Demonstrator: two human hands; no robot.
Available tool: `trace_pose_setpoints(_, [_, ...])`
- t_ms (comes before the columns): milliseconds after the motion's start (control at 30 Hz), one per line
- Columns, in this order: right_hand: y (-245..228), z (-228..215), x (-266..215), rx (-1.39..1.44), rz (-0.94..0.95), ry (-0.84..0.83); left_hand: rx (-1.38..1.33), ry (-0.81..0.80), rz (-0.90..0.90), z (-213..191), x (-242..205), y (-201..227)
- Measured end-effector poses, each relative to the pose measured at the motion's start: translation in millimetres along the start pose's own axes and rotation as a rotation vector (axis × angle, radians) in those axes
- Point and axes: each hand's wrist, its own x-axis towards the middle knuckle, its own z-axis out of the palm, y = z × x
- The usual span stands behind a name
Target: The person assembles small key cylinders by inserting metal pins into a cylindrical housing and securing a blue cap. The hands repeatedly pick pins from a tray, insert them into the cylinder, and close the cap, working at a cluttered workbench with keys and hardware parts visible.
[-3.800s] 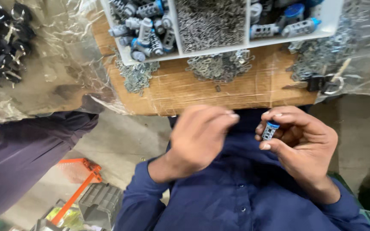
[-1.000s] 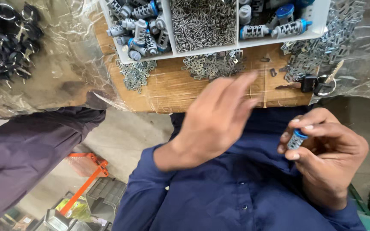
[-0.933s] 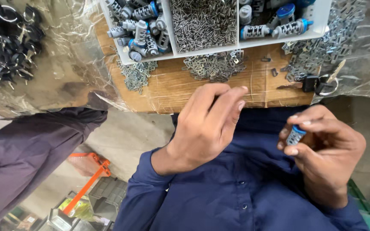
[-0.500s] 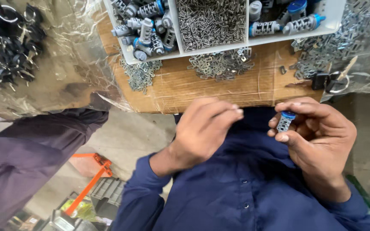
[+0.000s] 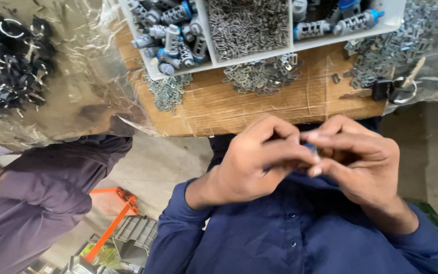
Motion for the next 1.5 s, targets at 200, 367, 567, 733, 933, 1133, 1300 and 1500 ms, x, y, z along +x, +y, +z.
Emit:
trace_pose_setpoints(200, [4.0,1.1,-6.1,0.190,-0.027,0.104,-0.029,0.199,0.139,27.6,0.8,-6.0])
trace_pose_setpoints(367, [-0.2,-1.2,-11.6,0.184,-0.017,0.115,0.051,0.112,0.177,18.7,13.7,-2.6])
trace_pose_setpoints(567, [-4.3,-6.4,1.8,0.052,0.013,-0.135,-0.354,-0.119,-0.167,-5.4,3.8,-4.1])
trace_pose_setpoints(733, [4.7,-16.9,-14.2,0.213,-0.016,0.050,0.016,0.098,-0.184,21.6,9.7,-1.6])
trace_pose_setpoints(933, [8.4,-16.7,-24.6,0.370,-0.022,0.224,0.844,0.200,0.218,20.3,37.4,-7.0])
trace_pose_setpoints(1133, [5.2,-0.1,-9.6,0.260,0.011,0.186,0.163,0.143,0.164,2.4,4.2,-6.8])
trace_pose_setpoints(1300, [2.4,9.5,-7.0,0.149,-0.031,0.153,0.216,0.145,0.290,9.1,-1.0,-13.7])
trace_pose_setpoints(1500, [0.5,20.9,0.0,-0.079,-0.002,-0.023,0.155,0.071,0.187,-29.9,-18.0,-10.6])
